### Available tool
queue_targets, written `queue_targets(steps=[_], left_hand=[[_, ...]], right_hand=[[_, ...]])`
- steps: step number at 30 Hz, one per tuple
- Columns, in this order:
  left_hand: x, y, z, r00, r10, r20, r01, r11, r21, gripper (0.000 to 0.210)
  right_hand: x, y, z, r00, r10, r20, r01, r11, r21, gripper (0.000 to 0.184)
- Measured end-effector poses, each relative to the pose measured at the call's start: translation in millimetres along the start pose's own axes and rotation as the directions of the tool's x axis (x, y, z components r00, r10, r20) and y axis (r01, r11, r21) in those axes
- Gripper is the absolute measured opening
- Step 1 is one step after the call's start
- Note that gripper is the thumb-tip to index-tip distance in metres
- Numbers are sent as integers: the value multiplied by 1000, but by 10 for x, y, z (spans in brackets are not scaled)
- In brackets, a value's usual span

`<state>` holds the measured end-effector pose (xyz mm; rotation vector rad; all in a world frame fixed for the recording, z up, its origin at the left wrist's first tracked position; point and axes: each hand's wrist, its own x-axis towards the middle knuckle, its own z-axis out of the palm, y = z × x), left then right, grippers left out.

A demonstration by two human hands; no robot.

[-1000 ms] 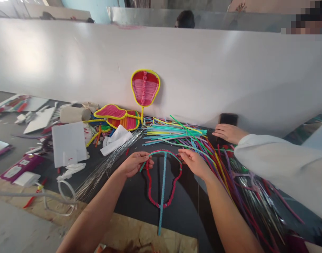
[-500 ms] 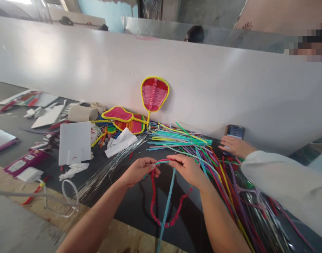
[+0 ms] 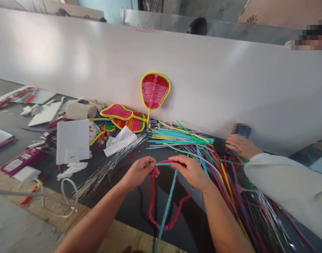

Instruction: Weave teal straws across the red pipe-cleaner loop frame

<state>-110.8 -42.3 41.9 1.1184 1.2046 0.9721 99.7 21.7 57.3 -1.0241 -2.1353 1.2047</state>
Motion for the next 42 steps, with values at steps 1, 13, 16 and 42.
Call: queue_targets(steps=[1, 13, 16, 42], left_hand=[[0, 2, 0, 1000, -9, 8, 9, 1000, -16, 27], [56, 211, 6, 958, 287, 2, -224, 745, 629, 22], [79, 325, 22, 932, 351, 90, -297, 598, 745, 22], [224, 492, 194, 948, 233, 215, -284, 325, 902, 24]], right_hand=[[-3, -5, -1, 1000, -4, -5, 4, 1000, -4, 23], [-43, -62, 31, 993, -45, -109, 35, 995, -92, 20], [-52, -67, 15, 992, -50, -118, 38, 994, -101, 20], [-84, -11, -88, 994, 60, -95, -63, 998, -31, 32]])
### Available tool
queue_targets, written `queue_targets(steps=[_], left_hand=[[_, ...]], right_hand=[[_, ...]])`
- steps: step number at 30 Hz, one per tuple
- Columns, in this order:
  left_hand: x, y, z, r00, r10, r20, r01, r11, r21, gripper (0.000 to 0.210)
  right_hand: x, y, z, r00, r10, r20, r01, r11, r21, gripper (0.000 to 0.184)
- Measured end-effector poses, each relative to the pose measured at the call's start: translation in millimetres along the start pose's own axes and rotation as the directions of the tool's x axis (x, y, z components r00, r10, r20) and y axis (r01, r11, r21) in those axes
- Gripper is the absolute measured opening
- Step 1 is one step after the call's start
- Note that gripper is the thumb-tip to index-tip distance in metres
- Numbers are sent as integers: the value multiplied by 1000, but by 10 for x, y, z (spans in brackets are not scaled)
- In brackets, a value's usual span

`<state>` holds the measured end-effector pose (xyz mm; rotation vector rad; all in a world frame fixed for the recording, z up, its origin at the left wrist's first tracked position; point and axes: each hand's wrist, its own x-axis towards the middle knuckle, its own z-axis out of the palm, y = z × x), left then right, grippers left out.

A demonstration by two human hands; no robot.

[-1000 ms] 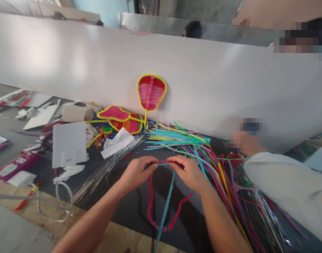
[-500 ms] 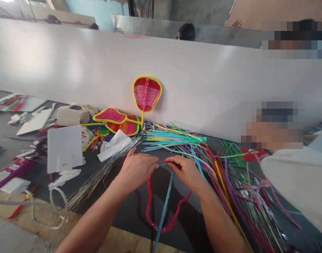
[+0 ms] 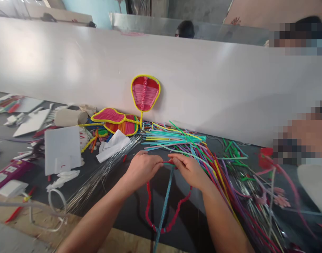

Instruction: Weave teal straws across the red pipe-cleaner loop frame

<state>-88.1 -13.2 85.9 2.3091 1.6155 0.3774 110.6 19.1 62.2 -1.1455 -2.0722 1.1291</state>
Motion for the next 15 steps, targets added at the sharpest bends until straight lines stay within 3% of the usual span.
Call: queue_targets(steps=[5, 9, 15], left_hand=[[1, -33, -2, 1000, -26, 18, 26, 1000, 10, 23], [3, -34, 1, 999, -25, 20, 25, 1000, 17, 24], [0, -2, 7, 1000, -7, 6, 6, 999, 43, 23]], right_hand=[[-9, -3, -93, 1000, 28, 3, -28, 999, -40, 30], [-6, -34, -33, 999, 13, 44, -12, 1000, -29, 24], [11, -39, 48, 1000, -11, 15, 12, 996, -84, 19]])
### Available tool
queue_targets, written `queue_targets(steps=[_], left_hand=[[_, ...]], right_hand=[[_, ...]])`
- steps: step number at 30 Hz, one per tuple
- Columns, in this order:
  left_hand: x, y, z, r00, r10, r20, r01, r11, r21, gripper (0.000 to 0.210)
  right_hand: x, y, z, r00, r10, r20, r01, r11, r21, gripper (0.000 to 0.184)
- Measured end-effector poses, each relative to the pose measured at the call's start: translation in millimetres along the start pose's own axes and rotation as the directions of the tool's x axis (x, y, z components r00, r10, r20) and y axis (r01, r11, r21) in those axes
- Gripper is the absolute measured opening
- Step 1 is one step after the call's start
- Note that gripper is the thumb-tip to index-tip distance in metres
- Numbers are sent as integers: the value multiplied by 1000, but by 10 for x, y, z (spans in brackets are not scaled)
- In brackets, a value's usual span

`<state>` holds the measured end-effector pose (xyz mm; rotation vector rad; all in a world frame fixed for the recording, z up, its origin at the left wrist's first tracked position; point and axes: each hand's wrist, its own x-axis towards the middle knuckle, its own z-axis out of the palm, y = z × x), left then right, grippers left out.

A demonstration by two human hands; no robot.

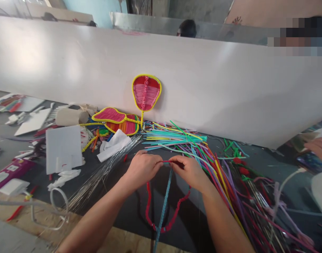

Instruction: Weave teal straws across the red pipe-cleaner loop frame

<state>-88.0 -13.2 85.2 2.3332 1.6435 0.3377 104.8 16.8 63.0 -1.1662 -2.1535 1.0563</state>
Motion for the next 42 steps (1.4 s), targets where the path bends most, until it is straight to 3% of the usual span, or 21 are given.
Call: queue_targets(steps=[23, 30, 37, 42], left_hand=[[34, 9, 47, 999, 33, -26, -36, 994, -102, 21], [-68, -124, -115, 996, -72, 55, 83, 965, -248, 24], [-149, -139, -20, 983, -169, 78, 186, 892, -412, 25], [-121, -78, -5, 985, -155, 81, 175, 884, -433, 26]], right_hand=[[-5, -39, 30, 998, -62, 16, 62, 998, 15, 22], [-2, 5, -69, 1000, -24, -11, 24, 996, 91, 20], [-5, 18, -20, 999, -47, -19, 47, 998, 30, 19], [-4, -28, 46, 994, -107, -30, 107, 994, -22, 21]])
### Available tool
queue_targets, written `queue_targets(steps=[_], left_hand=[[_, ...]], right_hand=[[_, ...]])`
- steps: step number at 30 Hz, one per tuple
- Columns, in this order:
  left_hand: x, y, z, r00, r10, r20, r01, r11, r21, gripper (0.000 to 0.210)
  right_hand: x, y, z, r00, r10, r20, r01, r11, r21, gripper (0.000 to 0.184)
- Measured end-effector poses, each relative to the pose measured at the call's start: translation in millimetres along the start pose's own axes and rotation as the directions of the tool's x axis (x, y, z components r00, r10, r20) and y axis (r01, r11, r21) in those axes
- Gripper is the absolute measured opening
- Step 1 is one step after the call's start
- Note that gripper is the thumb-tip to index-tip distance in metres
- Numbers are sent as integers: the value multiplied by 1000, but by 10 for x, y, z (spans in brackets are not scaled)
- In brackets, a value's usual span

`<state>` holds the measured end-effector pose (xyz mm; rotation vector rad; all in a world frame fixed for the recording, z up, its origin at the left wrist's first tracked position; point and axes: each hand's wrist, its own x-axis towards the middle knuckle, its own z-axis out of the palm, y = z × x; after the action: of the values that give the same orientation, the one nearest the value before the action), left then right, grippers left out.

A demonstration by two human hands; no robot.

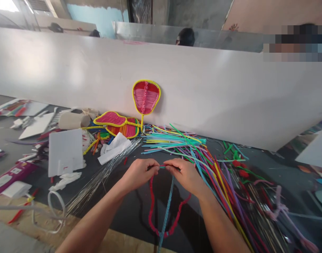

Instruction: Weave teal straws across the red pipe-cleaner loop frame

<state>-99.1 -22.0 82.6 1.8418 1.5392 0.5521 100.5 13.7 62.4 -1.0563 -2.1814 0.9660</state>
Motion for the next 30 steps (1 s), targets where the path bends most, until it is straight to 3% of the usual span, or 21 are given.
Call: queue_targets(steps=[3, 7, 14, 25, 30], left_hand=[[3, 8, 17, 1000, -13, 11, 14, 997, -79, 28], [-20, -45, 53, 995, -86, 50, 98, 930, -354, 32], [-91, -143, 125, 974, -152, 167, 224, 568, -792, 31], [-94, -200, 312, 954, -97, 282, 295, 162, -942, 27], [-70, -204, 391, 965, -176, 196, 227, 174, -958, 25]], right_hand=[[8, -7, -5, 1000, 6, 9, -7, 1000, 12, 19], [14, -9, -34, 1000, 17, -22, -16, 1000, 14, 17], [1, -29, -39, 1000, 10, -28, -9, 999, 43, 17], [-10, -54, -23, 999, -12, -44, 14, 998, 66, 16], [-8, -51, -18, 998, -12, -61, 15, 999, 49, 16]])
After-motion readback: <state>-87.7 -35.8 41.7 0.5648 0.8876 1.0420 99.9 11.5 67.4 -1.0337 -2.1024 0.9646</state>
